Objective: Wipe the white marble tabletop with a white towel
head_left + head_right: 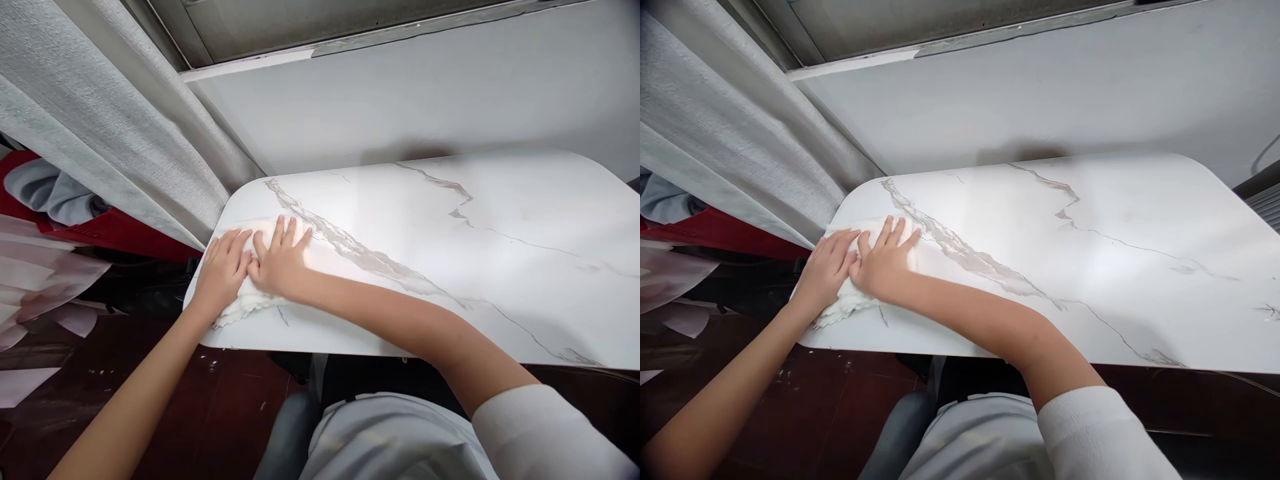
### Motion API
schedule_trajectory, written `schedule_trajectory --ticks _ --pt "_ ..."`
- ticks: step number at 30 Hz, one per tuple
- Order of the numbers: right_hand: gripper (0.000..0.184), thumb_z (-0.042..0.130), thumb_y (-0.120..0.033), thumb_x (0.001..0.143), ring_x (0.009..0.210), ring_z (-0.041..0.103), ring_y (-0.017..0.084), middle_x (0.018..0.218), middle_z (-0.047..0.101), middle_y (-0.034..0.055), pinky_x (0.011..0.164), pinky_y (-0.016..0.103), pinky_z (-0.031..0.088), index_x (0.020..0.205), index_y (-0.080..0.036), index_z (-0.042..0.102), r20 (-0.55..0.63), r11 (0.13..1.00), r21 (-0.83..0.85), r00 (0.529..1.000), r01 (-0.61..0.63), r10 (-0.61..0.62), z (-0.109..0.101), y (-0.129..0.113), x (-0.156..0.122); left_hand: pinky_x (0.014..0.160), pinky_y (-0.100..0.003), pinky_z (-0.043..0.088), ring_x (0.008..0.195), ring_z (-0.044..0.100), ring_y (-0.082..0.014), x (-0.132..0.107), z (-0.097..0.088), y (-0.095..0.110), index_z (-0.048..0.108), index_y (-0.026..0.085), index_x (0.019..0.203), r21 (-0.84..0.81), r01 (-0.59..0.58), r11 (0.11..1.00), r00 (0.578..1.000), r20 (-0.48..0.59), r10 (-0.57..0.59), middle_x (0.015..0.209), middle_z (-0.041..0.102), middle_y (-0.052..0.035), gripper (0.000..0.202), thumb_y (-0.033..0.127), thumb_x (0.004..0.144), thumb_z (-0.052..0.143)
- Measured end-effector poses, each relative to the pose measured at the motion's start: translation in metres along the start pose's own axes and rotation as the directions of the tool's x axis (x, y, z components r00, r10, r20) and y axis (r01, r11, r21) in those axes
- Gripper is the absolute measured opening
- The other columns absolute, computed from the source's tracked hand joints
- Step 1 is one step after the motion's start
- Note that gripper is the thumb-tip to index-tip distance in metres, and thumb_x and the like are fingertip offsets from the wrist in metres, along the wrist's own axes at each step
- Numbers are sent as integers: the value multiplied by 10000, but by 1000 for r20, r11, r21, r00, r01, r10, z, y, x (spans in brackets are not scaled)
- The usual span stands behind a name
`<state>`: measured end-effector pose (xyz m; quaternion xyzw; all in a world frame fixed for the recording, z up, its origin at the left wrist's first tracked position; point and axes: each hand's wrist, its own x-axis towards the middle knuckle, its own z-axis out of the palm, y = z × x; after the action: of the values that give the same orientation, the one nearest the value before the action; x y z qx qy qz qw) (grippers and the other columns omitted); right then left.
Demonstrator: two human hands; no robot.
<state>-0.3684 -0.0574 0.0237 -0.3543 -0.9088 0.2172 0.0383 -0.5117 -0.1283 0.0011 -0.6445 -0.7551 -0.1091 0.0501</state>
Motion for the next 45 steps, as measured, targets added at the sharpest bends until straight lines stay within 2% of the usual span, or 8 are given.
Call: schedule_trajectory --ticks 3,9,16,24,28,34,40,45 --pt "603 314 -415 1014 1523 40 449 1666 61 220 1042 851 30 1581 -209 297 52 994 73 995 -84 81 -9 18 27 1210 -501 261 1386 454 -283 31 10 2 495 185 1405 -27 1 1000 1000 -20 -2 1445 538 -137 500 347 999 254" --pt "585 307 -447 1032 1503 166 447 1627 232 257 1090 798 0 1539 -162 370 -298 995 -61 953 -75 53 -2 51 76 1203 -435 300 1345 499 -248 103 30 -12 549 240 1360 -132 3 991 997 -74 -13 1418 590 -66 477 346 943 344" --pt "593 265 -467 1029 1491 177 467 1620 263 237 1114 760 52 1527 -173 399 -306 992 -67 948 -110 85 -16 77 118 1233 -451 220 1368 476 -233 165 42 -20 533 223 1376 -132 12 991 999 -31 -17 1446 571 -67 500 346 934 335" --pt "572 273 -464 1034 1461 256 416 1594 338 181 1135 715 106 1532 -214 398 -339 977 -75 927 -198 162 -37 123 134 1208 -471 229 1390 451 -258 220 60 6 518 186 1404 -89 -21 996 1000 1 21 1456 558 -115 502 324 964 318" --pt "573 268 -447 1034 1432 294 420 1554 393 194 1131 721 107 1518 -182 422 -386 974 -52 904 -221 185 -37 131 130 1181 -454 268 1362 475 -260 229 64 15 512 181 1415 -59 -66 996 998 18 67 1427 580 -122 515 346 985 282" --pt "569 283 -392 1022 1459 230 452 1591 326 218 1082 797 71 1519 -143 408 -421 951 -4 864 -308 277 -34 126 115 1190 -456 250 1379 456 -256 226 66 24 504 207 1418 -85 -102 991 995 5 103 1463 550 -104 513 396 1002 271" --pt "579 291 -397 1024 1476 215 447 1605 296 232 1101 776 52 1529 -132 388 -432 948 -33 860 -315 271 -31 126 91 1220 -459 202 1429 406 -243 205 62 42 488 219 1435 -134 -100 986 995 13 103 1519 497 -92 501 383 991 322" --pt "589 283 -396 1033 1474 226 439 1605 280 255 1107 769 32 1541 -107 355 -416 949 -91 878 -301 238 -27 120 58 1230 -476 175 1454 376 -240 174 55 55 474 204 1448 -140 -108 984 994 19 112 1538 476 -102 505 348 985 333"
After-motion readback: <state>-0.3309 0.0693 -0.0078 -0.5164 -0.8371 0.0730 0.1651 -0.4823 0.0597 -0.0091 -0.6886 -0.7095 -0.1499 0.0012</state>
